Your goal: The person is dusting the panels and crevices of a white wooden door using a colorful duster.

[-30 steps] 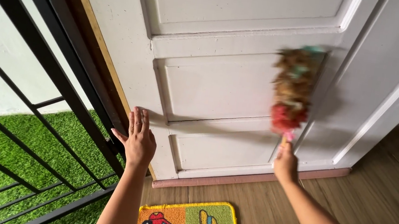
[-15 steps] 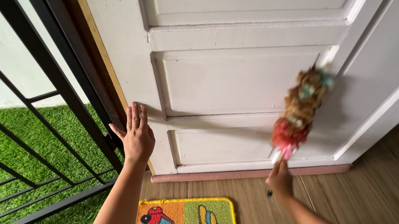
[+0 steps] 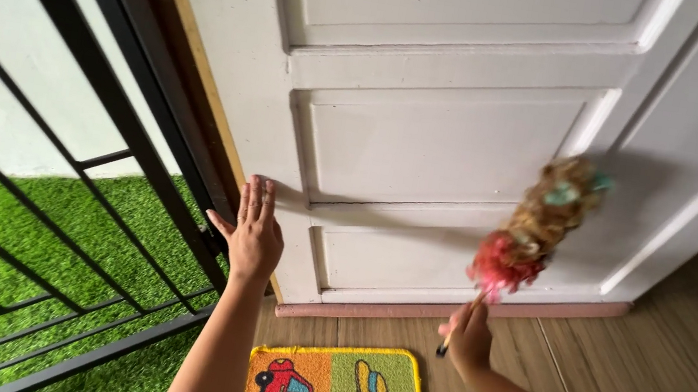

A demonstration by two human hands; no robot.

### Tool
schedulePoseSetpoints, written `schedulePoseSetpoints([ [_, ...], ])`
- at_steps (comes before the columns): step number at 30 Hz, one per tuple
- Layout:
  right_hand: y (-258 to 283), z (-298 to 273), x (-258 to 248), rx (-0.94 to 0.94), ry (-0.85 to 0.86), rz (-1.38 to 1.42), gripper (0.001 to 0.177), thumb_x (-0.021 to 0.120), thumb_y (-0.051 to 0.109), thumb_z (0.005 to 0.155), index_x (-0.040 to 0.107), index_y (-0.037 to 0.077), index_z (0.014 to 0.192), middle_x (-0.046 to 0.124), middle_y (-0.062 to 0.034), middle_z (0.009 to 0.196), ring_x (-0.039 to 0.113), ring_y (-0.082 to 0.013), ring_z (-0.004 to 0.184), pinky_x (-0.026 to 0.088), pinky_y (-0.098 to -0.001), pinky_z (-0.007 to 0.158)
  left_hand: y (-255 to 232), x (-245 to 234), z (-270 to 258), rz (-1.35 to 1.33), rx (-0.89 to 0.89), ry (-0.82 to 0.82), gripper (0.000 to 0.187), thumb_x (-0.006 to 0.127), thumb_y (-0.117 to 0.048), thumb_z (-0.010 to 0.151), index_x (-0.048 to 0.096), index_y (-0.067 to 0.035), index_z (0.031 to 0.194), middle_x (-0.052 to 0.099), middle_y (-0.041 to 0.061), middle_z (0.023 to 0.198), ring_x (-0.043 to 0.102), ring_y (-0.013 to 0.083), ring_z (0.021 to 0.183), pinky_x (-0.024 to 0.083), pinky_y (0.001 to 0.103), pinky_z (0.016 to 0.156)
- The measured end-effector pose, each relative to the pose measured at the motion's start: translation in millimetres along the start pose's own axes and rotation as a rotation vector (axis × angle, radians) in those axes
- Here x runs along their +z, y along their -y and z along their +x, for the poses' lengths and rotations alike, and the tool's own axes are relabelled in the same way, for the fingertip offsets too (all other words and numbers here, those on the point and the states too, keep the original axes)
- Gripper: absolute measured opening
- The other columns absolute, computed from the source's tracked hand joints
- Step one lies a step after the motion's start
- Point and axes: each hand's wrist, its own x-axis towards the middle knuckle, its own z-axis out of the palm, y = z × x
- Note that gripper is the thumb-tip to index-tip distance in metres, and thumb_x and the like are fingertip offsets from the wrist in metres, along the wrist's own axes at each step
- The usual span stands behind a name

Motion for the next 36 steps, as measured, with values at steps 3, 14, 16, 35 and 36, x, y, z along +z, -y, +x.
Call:
schedulePoseSetpoints([
  [3,27,23,9,-0.177,-0.05,0.098,0.02,0.042,0.023,0.108,0.046,0.004,0.109,0.059,-0.009,0.078,0.069,-0.0219,0.059,0.056,-0.0358,0.054,0,-4,0,-0.01,0.0,0.018,0.061,0.041,-0.013,0.102,0.03,-0.023,0.161,0.023,-0.001,0.17,0.024,0.0155,0.155,-0.004,0.078,0.115],
  [14,98,-18,107,-0.522,0.188,-0.043,0.021,0.04,0.02,0.108,0.052,0.003,0.112,0.063,-0.0054,0.064,0.066,-0.0158,0.05,0.057,-0.0292,0.045,2,-17,3,-0.029,0.011,0.119,0.062,0.041,-0.013,0.102,0.026,-0.026,0.161,0.017,-0.004,0.17,0.02,0.0139,0.154,-0.006,0.079,0.113],
  [16,110,-33,124,-0.534,0.252,-0.032,0.026,0.04,0.022,0.107,0.052,0.001,0.116,0.065,-0.0077,0.065,0.066,-0.0158,0.05,0.059,-0.0276,0.043,3,-19,2,-0.019,-0.003,0.187,0.066,0.042,-0.013,0.099,0.025,-0.028,0.161,0.016,-0.006,0.169,0.018,0.0126,0.154,-0.006,0.079,0.112],
  [35,114,71,-48,-0.789,0.131,-0.728,0.025,0.053,0.021,0.102,0.069,0.016,0.121,0.072,-0.007,0.091,0.056,-0.0112,0.048,0.049,-0.0236,0.037,4,-7,-4,-0.017,0.0,0.153,0.068,0.044,-0.01,0.098,0.026,-0.029,0.161,0.015,-0.005,0.171,0.02,0.0139,0.156,-0.004,0.079,0.114],
  [36,116,71,-59,-0.69,0.148,-0.857,0.026,0.052,0.022,0.103,0.07,0.021,0.122,0.068,-0.0065,0.103,0.057,-0.0113,0.047,0.049,-0.0242,0.037,4,-6,-3,-0.018,0.007,0.142,0.068,0.043,-0.01,0.098,0.026,-0.028,0.161,0.015,-0.005,0.171,0.019,0.015,0.156,-0.004,0.079,0.113],
])
